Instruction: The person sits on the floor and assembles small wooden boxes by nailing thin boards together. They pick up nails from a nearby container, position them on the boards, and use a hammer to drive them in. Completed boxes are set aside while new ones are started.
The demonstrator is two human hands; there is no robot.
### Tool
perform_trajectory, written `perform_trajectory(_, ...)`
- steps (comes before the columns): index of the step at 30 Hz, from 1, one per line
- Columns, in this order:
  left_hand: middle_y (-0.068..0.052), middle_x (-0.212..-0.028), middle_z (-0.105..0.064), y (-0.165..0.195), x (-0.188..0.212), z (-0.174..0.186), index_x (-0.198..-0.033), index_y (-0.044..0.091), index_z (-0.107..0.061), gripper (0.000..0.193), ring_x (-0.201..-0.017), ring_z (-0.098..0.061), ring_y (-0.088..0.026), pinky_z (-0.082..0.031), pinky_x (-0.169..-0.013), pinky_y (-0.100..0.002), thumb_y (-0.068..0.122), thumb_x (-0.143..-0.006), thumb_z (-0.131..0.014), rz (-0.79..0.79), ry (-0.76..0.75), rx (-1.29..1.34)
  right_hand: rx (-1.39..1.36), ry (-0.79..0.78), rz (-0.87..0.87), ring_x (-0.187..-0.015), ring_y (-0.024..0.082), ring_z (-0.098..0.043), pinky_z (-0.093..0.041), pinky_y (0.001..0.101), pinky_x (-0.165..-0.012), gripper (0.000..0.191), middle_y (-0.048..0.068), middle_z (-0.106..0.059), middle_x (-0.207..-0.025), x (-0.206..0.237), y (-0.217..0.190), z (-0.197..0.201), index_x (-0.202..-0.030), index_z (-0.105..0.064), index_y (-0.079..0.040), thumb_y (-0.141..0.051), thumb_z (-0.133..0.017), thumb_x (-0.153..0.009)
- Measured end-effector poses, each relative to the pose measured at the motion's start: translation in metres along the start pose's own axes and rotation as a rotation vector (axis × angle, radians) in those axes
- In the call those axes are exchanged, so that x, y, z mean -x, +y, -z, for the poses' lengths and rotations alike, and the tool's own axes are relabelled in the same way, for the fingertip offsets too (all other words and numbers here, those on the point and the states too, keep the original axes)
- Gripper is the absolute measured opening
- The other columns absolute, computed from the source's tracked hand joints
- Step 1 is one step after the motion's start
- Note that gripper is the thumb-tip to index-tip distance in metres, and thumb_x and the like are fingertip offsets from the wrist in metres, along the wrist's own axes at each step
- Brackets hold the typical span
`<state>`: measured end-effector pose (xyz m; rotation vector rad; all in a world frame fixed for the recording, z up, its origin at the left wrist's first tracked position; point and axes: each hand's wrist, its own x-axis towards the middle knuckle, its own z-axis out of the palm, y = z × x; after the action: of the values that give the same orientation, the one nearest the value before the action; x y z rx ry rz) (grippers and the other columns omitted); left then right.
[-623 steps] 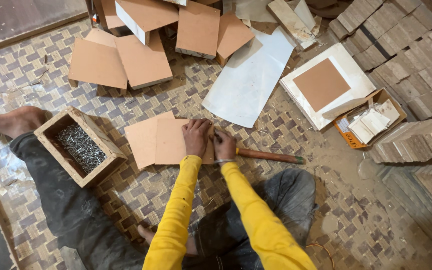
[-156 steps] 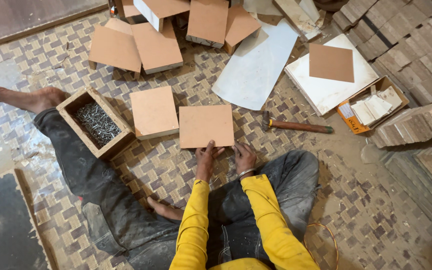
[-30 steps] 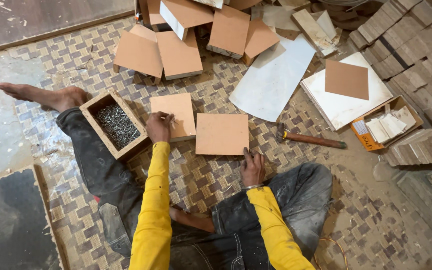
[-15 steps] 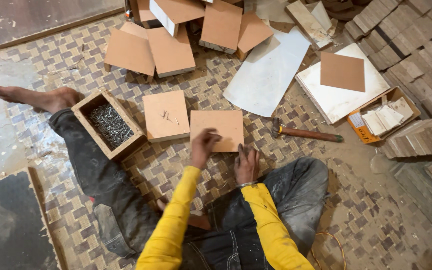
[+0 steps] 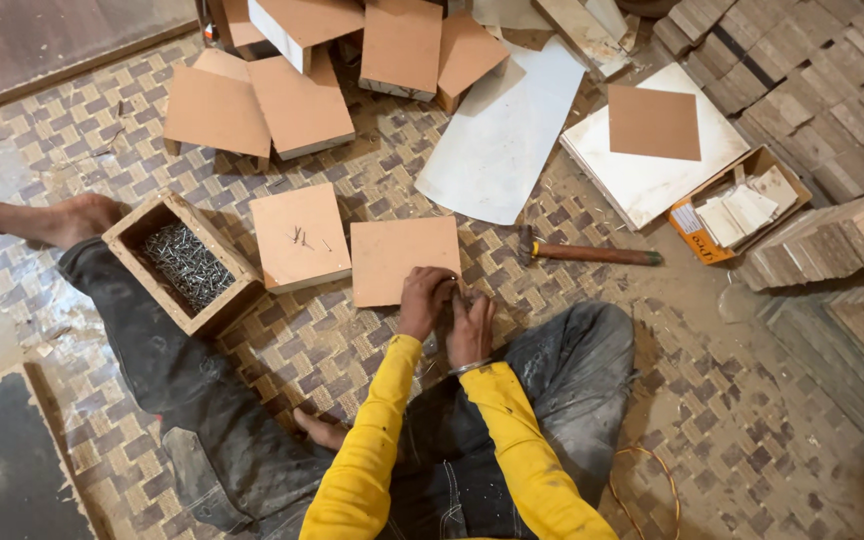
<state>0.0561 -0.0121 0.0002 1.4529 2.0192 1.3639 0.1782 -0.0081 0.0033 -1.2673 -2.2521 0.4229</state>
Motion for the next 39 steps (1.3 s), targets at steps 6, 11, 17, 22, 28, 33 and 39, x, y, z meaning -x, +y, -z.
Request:
perform_trajectory(6,-0.008,-0.104,-0.073,-0.005,-0.001,0.002,-0.103,0.005,-0.075,0.016,-0.101,-0.063,-0.029,-0.050,-0.094,-0.040,0.011,-0.090,-0.069,-0.014,0.004,0.007,-0.106,0.006,0.057,-0.115,0.034,-0.052,-0.050,0.0444,-0.097,0.064,0.019,-0.053,-0.120,-0.002,0.012,-0.002,-0.137,-0.063,-0.012,0.006,-0.072,-0.077)
perform_trajectory(11,-0.007,-0.103,-0.073,-0.003,0.002,0.001,-0.100,0.006,-0.075,0.012,-0.101,-0.062,-0.031,-0.048,-0.094,-0.042,0.012,-0.091,-0.069,-0.053,0.012,-0.036,-0.467,-0.016,-0.358,-0.107,0.027,-0.064,-0.061,0.0385,-0.086,0.038,0.013,-0.049,-0.144,-0.022,0.042,0.018,-0.131,-0.064,-0.015,-0.007,-0.062,-0.094)
perform_trajectory(17,-0.006,-0.105,-0.072,-0.004,0.007,0.000,-0.099,0.007,-0.075,0.012,-0.102,-0.060,-0.032,-0.047,-0.093,-0.042,0.012,-0.091,-0.069,-0.079,0.021,-0.061,0.343,-0.223,-0.245,-0.134,0.042,-0.044,-0.035,0.0648,-0.111,0.049,0.017,-0.048,-0.145,-0.105,0.120,0.075,-0.122,-0.067,-0.024,-0.024,-0.086,-0.076)
perform_trajectory(22,-0.005,-0.105,-0.073,-0.007,0.011,-0.004,-0.098,0.009,-0.076,0.011,-0.103,-0.061,-0.030,-0.046,-0.092,-0.042,0.012,-0.090,-0.070,-0.079,0.040,-0.074,0.619,-0.296,-0.154,-0.130,0.036,-0.049,-0.038,0.0585,-0.109,0.044,0.011,-0.055,-0.138,-0.139,0.187,0.109,-0.125,-0.065,-0.023,-0.024,-0.078,-0.083)
perform_trajectory(28,-0.005,-0.107,-0.072,-0.013,0.016,-0.009,-0.102,0.007,-0.077,0.015,-0.105,-0.061,-0.029,-0.046,-0.094,-0.042,0.012,-0.089,-0.070,-0.107,0.064,-0.098,0.560,-0.272,0.120,-0.123,0.032,-0.057,-0.043,0.0514,-0.105,0.034,0.008,-0.064,-0.126,-0.128,0.220,0.115,-0.125,-0.062,-0.019,-0.025,-0.070,-0.092)
perform_trajectory(33,-0.004,-0.108,-0.072,-0.014,0.016,-0.011,-0.103,0.008,-0.078,0.017,-0.106,-0.061,-0.028,-0.047,-0.094,-0.041,0.013,-0.089,-0.070,-0.077,0.052,-0.115,0.454,-0.361,0.117,-0.092,0.029,-0.066,-0.049,0.0487,-0.086,0.037,0.010,-0.067,-0.093,-0.123,0.223,0.121,-0.109,-0.061,-0.010,-0.044,-0.065,-0.096)
perform_trajectory(39,-0.004,-0.108,-0.072,-0.013,0.017,-0.010,-0.103,0.008,-0.078,0.018,-0.105,-0.061,-0.028,-0.047,-0.094,-0.041,0.012,-0.088,-0.071,-0.074,0.043,-0.150,0.389,-0.504,0.034,-0.049,0.022,-0.060,-0.052,0.0413,-0.049,0.050,0.002,-0.062,-0.062,-0.123,0.216,0.125,-0.089,-0.070,-0.020,-0.067,-0.054,-0.093)
